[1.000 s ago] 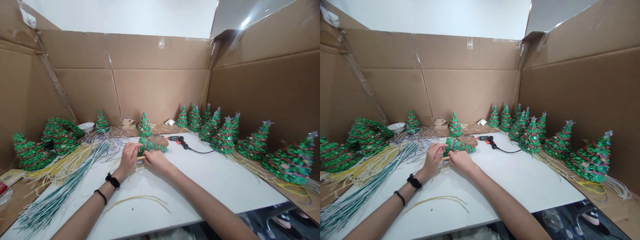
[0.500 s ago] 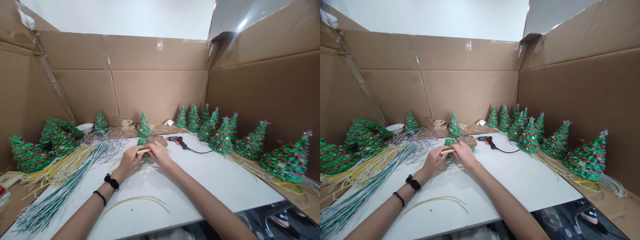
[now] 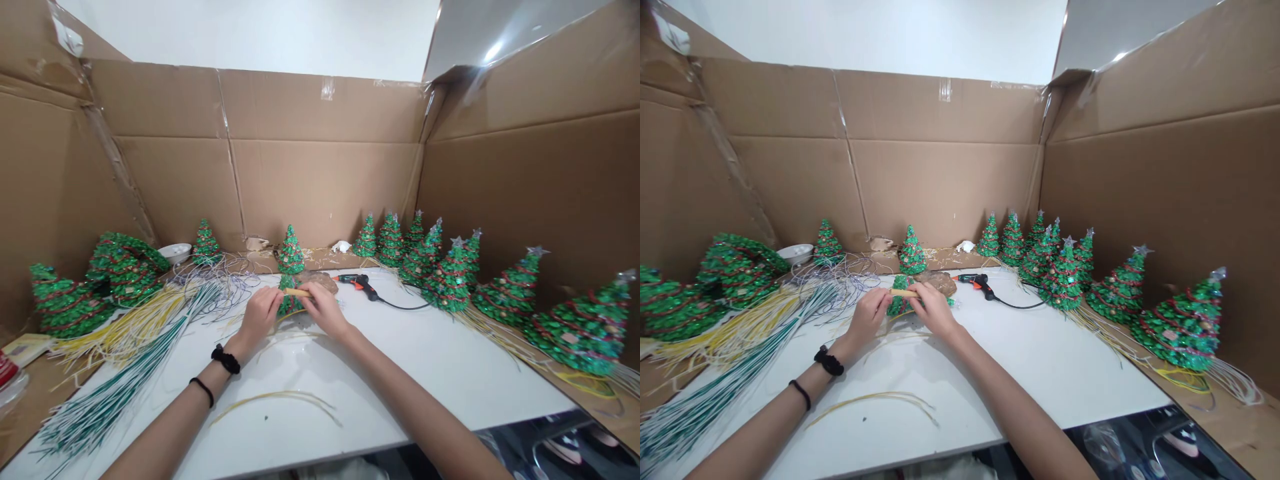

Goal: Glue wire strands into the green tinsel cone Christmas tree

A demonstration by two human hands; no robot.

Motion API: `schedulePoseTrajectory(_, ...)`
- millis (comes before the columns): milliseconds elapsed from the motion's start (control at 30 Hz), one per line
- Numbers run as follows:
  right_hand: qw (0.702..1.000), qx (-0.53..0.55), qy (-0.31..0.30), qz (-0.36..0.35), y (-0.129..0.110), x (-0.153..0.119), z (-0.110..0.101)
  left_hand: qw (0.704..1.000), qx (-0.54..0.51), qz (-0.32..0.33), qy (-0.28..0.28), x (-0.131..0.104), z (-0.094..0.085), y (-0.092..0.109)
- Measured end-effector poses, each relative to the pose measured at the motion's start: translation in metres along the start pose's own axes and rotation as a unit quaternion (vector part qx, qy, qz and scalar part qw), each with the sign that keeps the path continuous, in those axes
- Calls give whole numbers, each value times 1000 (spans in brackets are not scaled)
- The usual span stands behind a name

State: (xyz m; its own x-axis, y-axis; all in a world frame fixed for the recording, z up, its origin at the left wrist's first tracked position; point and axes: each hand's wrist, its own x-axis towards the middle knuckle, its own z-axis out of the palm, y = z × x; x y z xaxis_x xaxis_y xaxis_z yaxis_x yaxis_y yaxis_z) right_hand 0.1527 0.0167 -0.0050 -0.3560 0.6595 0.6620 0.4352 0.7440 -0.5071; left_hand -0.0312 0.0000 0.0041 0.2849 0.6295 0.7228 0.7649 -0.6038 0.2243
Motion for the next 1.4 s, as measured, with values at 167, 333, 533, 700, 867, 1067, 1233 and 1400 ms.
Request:
schedulePoseTrajectory(167,999,22,8,25,4,3,2,989,-53,-103,90,1,-4,-3)
schedulePoseTrajectory(333,991,88,99,30,3,8,-4,959,-133,-204,146,1,-3,-13)
schedulePoseTrajectory(533,976,177,58,115,4,9,-2,925,-180,-263,206,5,-6,-14)
schedulePoseTrajectory(700,943,252,96,195,10,11,1,894,-355,-261,80,8,-12,-13)
schedulePoseTrajectory(867,876,393,123,253,9,17,-10,888,-395,-187,-143,8,-12,-10)
schedulePoseTrajectory(1067,767,544,214,264,11,20,-23,927,-327,-139,-122,2,-7,-4)
schedulePoseTrajectory(1233,737,577,240,258,17,22,-28,943,-292,-139,-79,-1,-6,-9)
schedulePoseTrajectory(1400,731,567,280,257,16,22,-33,953,-271,-129,-40,-2,-7,-9)
